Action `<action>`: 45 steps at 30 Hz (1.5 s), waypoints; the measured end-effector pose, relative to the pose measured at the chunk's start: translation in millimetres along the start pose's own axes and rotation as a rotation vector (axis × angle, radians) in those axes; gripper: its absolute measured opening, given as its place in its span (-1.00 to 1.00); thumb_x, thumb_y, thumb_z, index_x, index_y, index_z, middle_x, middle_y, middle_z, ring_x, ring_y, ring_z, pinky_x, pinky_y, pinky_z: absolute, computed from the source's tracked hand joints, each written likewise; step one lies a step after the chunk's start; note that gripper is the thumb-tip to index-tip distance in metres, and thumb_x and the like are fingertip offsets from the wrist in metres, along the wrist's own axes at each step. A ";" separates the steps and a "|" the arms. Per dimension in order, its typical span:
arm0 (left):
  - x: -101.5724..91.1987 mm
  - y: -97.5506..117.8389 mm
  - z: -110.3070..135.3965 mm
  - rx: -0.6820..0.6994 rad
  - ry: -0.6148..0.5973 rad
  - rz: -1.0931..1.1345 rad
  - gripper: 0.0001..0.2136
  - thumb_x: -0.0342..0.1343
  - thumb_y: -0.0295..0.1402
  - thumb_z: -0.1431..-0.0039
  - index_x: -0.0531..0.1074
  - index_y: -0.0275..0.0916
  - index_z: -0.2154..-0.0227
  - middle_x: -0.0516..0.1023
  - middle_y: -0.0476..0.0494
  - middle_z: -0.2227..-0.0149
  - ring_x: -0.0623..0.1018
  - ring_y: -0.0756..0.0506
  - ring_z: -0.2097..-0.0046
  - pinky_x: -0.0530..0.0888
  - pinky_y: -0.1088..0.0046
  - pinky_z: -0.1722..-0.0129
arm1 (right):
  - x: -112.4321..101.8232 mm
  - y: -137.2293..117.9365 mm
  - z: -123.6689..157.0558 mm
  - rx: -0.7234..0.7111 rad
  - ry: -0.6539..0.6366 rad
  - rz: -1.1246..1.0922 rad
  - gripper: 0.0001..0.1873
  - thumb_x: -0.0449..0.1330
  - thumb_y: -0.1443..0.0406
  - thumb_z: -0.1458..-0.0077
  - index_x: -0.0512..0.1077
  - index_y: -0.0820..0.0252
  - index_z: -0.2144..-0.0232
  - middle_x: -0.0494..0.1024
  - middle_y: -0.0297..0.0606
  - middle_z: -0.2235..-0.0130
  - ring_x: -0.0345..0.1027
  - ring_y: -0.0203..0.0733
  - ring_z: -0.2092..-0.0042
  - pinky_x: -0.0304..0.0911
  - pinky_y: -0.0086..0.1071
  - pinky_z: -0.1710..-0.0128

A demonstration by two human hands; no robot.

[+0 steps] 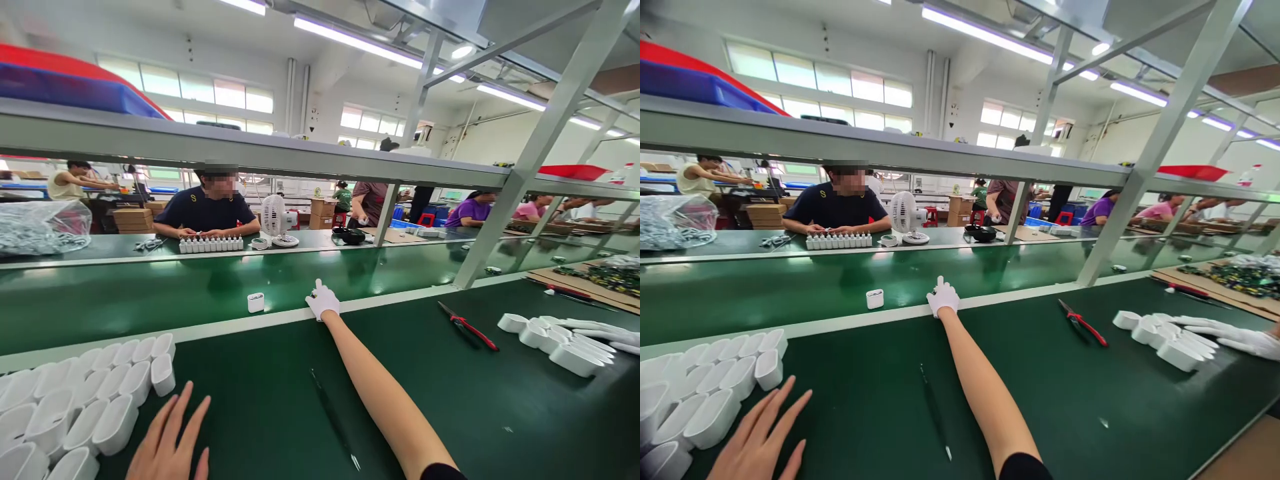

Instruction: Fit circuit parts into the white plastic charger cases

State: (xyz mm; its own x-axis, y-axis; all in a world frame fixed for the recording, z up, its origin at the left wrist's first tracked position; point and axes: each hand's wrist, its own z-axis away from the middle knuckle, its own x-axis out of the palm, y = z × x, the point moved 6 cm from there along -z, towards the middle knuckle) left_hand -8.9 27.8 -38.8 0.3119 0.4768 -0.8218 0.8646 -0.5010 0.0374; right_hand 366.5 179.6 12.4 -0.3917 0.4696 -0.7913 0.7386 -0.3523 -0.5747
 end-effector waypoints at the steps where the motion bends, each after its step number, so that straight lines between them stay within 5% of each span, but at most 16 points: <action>1: -3.5 -7.4 -1.0 -0.049 0.023 -0.063 -0.57 -0.09 -0.24 -0.12 0.40 -0.15 -0.04 0.32 -0.21 -0.17 0.32 -0.33 -0.16 0.37 0.01 -0.04 | 1.2 -0.7 0.7 -0.009 -0.017 -0.006 -0.42 0.18 0.31 0.03 0.30 0.17 -0.10 0.42 -0.06 -0.03 0.23 0.09 -0.09 0.15 -0.14 -0.06; 5: -13.5 -18.6 -3.8 -0.169 0.036 -0.186 -0.50 -0.17 -0.28 -0.14 0.28 -0.29 -0.14 0.22 -0.32 -0.22 0.05 -0.35 -0.29 0.11 -0.08 -0.17 | 0.6 -16.2 8.9 -0.068 -0.030 -0.075 -0.54 0.13 0.33 0.00 0.39 0.16 -0.01 0.46 -0.13 0.01 0.29 -0.03 -0.05 0.17 -0.25 -0.04; 9: -21.5 -12.5 -10.7 -0.279 -0.053 -0.299 -0.52 -0.19 -0.40 -0.16 0.24 -0.33 -0.16 0.21 -0.38 -0.22 0.08 -0.31 -0.29 0.04 -0.08 -0.18 | -2.2 -63.6 44.0 -0.237 -0.117 -0.227 -0.58 0.15 0.30 0.05 0.43 0.14 0.07 0.53 -0.28 0.12 0.39 -0.17 0.09 0.26 -0.39 0.07; 12: -28.1 -4.9 -18.9 -0.304 -0.107 -0.359 -0.51 -0.19 -0.46 -0.16 0.21 -0.30 -0.18 0.15 -0.36 -0.25 0.13 -0.31 -0.26 0.08 -0.10 -0.15 | -6.0 -103.2 107.1 -0.484 -0.299 -0.328 -0.89 0.14 0.31 0.07 0.47 0.12 0.45 0.54 -0.42 0.38 0.41 -0.25 0.30 0.28 -0.48 0.28; 14: -31.6 -3.2 -23.6 -0.301 -0.104 -0.384 -0.50 -0.22 -0.50 -0.17 0.17 -0.27 -0.20 0.09 -0.31 -0.28 0.13 -0.32 -0.26 0.11 -0.13 -0.13 | -9.5 -120.9 169.0 -0.828 -0.480 -0.319 -0.89 0.11 0.37 0.09 0.34 0.13 0.60 0.49 -0.46 0.47 0.36 -0.28 0.36 0.21 -0.48 0.36; 17: -30.8 -5.7 -26.2 -0.281 -0.084 -0.369 -0.49 -0.26 -0.53 -0.18 0.16 -0.24 -0.20 0.12 -0.26 -0.28 0.17 -0.34 -0.24 0.15 -0.16 -0.09 | -16.7 -109.2 239.3 -1.047 -0.475 -0.190 -0.84 0.15 0.45 0.22 0.24 0.13 0.62 0.47 -0.49 0.46 0.34 -0.26 0.37 0.11 -0.46 0.43; 20: -26.6 -7.4 -24.1 -0.270 -0.080 -0.352 -0.47 -0.28 -0.58 -0.16 0.15 -0.21 -0.20 0.31 -0.32 -0.16 0.27 -0.33 -0.17 0.16 -0.16 -0.09 | -16.5 -89.5 272.5 -1.093 -0.443 -0.109 -0.77 0.16 0.47 0.25 0.27 0.06 0.50 0.47 -0.42 0.37 0.35 -0.21 0.34 0.12 -0.44 0.45; 28: -40.4 3.8 -27.4 -0.248 -0.067 -0.259 -0.54 -0.28 -0.51 -0.25 0.19 -0.20 -0.19 0.49 -0.27 0.20 0.43 -0.27 0.07 0.23 -0.06 -0.01 | -17.0 -77.8 271.8 -0.953 -0.429 -0.254 -0.70 0.13 0.49 0.22 0.34 0.03 0.39 0.51 -0.41 0.34 0.37 -0.18 0.25 0.22 -0.41 0.26; 35: -66.8 20.5 -28.2 -0.285 -0.003 -0.041 -0.51 -0.09 -0.34 -0.22 0.09 -0.16 -0.22 0.35 -0.26 -0.02 0.38 -0.25 -0.01 0.26 0.02 -0.02 | -14.5 -62.2 265.0 -0.673 -0.368 -0.309 -0.70 0.24 0.48 0.33 0.40 0.01 0.47 0.50 -0.43 0.39 0.37 -0.21 0.35 0.25 -0.42 0.36; 39: -53.0 14.7 -24.1 -0.362 -0.080 0.190 -0.45 -0.16 -0.45 -0.16 -0.02 -0.17 -0.24 0.25 -0.22 -0.14 0.29 -0.22 -0.15 0.33 0.12 -0.05 | -17.1 -59.1 257.9 -0.578 -0.376 -0.409 -0.71 0.21 0.48 0.32 0.41 0.03 0.47 0.52 -0.43 0.41 0.41 -0.21 0.36 0.32 -0.38 0.29; 45: -20.5 18.0 -11.7 -0.432 -0.172 0.575 -0.47 -0.05 -0.35 -0.11 0.10 -0.10 -0.19 0.35 -0.16 0.07 0.48 -0.07 0.31 0.50 0.33 0.24 | -25.3 -60.7 251.3 -0.620 -0.331 -0.568 -0.74 0.21 0.43 0.27 0.44 0.07 0.41 0.56 -0.37 0.39 0.46 -0.18 0.37 0.39 -0.37 0.29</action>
State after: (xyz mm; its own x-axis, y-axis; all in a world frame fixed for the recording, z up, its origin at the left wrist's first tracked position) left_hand 4.9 17.5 -14.6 0.7270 0.0872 -0.6811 0.6724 -0.2916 0.6803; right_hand 193.6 -14.4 14.8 -0.8550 0.1486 -0.4970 0.5110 0.4058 -0.7578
